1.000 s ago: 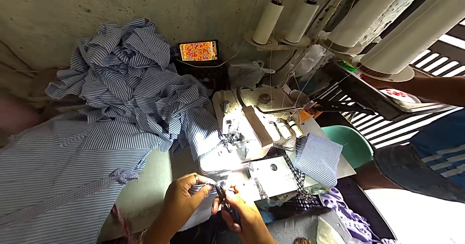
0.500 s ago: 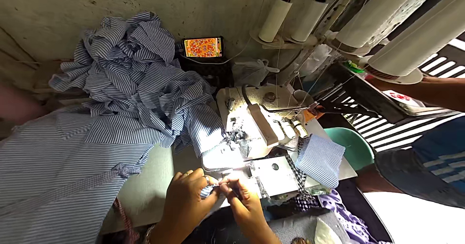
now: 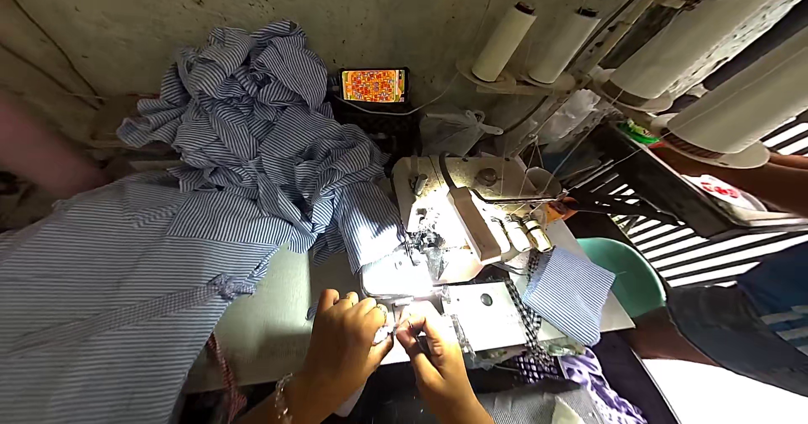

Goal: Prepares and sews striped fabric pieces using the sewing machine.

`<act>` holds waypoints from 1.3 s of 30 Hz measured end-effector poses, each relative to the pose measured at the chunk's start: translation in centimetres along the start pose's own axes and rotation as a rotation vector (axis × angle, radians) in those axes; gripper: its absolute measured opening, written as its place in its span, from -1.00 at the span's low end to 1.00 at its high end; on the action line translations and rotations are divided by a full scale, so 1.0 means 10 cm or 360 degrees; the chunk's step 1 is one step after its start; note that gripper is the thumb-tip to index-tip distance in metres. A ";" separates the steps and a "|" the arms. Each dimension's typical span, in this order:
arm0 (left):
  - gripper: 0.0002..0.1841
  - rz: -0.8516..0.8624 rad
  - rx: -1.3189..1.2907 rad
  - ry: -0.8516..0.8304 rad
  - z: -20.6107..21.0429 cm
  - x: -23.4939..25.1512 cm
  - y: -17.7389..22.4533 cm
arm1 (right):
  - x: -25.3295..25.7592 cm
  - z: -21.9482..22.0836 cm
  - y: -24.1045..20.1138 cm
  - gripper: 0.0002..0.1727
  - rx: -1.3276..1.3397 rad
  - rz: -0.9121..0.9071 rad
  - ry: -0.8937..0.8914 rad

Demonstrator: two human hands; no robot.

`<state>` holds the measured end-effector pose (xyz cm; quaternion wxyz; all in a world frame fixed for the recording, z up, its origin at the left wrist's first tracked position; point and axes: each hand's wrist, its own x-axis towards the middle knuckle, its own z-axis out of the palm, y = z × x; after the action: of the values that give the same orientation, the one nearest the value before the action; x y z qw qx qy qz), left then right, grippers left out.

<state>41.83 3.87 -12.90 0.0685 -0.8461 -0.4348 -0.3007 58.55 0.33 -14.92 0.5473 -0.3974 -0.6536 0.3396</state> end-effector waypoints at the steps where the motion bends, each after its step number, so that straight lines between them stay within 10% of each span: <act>1: -0.61 0.0010 -0.0116 -0.0010 0.03 -0.01 -0.03 | 0.02 0.00 0.01 -0.86 0.0085 -0.0057 -0.0019; 7: -0.79 0.0044 -0.1117 -0.0378 -0.05 -0.16 -0.29 | 0.03 -0.11 -0.06 -0.95 0.0132 -0.0163 -0.0336; 21: -0.46 0.0515 -0.0257 -0.0298 -0.56 -0.24 -0.47 | -0.11 -0.60 -0.25 -0.90 -0.0776 -0.0491 -0.0566; 39: -0.44 0.0317 0.0045 -0.0172 -0.73 -0.29 -1.11 | -0.25 -1.40 0.02 -0.84 -0.1726 -0.0288 -0.0269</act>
<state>28.65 5.95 -10.26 0.0865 -0.8991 -0.3558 -0.2402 72.57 -1.68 -13.88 0.2369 -0.5359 -0.8079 -0.0632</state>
